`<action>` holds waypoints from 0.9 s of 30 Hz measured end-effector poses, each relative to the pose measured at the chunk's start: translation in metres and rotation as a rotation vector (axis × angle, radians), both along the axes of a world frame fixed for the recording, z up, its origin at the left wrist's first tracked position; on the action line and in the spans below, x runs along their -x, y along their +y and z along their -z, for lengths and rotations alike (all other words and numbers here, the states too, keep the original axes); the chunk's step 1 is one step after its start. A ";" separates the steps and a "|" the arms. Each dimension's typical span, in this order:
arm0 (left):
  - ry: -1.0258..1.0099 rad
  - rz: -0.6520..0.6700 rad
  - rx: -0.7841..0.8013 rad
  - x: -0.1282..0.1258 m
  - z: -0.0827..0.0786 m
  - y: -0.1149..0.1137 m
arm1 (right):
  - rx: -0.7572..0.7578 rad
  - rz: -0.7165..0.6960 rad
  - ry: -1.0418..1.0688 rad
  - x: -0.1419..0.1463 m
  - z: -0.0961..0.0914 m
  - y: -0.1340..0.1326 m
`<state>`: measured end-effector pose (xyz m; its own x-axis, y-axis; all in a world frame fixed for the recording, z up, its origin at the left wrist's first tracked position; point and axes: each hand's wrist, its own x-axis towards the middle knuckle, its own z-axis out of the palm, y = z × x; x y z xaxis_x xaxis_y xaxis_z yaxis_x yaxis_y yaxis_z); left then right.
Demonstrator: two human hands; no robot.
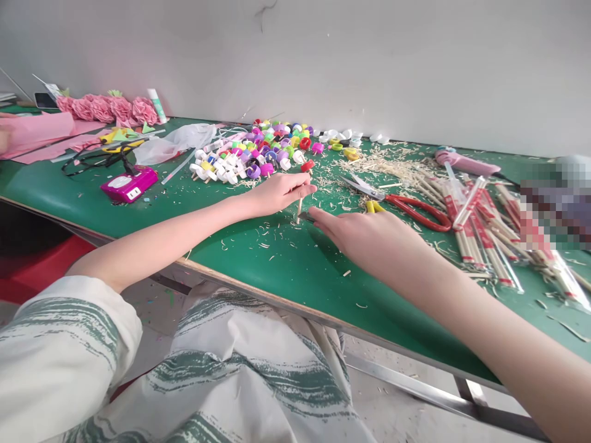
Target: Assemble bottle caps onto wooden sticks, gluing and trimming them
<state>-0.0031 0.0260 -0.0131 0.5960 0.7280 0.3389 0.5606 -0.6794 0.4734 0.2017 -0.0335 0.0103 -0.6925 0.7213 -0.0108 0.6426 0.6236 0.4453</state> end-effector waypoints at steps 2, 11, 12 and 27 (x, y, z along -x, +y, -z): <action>0.008 -0.007 -0.006 0.000 0.000 0.000 | -0.006 -0.009 0.005 0.000 -0.001 -0.001; 0.110 0.039 -0.046 -0.004 -0.009 -0.009 | -0.034 -0.083 0.065 -0.008 0.020 0.006; 0.112 0.041 -0.050 -0.004 -0.009 -0.010 | -0.055 -0.098 0.082 -0.009 0.023 0.007; 0.224 -0.003 -0.082 -0.003 -0.007 -0.007 | -0.311 -0.165 0.111 -0.020 0.029 0.011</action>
<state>0.0002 0.0192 -0.0065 0.6610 0.7052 0.2562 0.6475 -0.7087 0.2801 0.2221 -0.0224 -0.0183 -0.7848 0.5566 0.2727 0.5992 0.5688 0.5634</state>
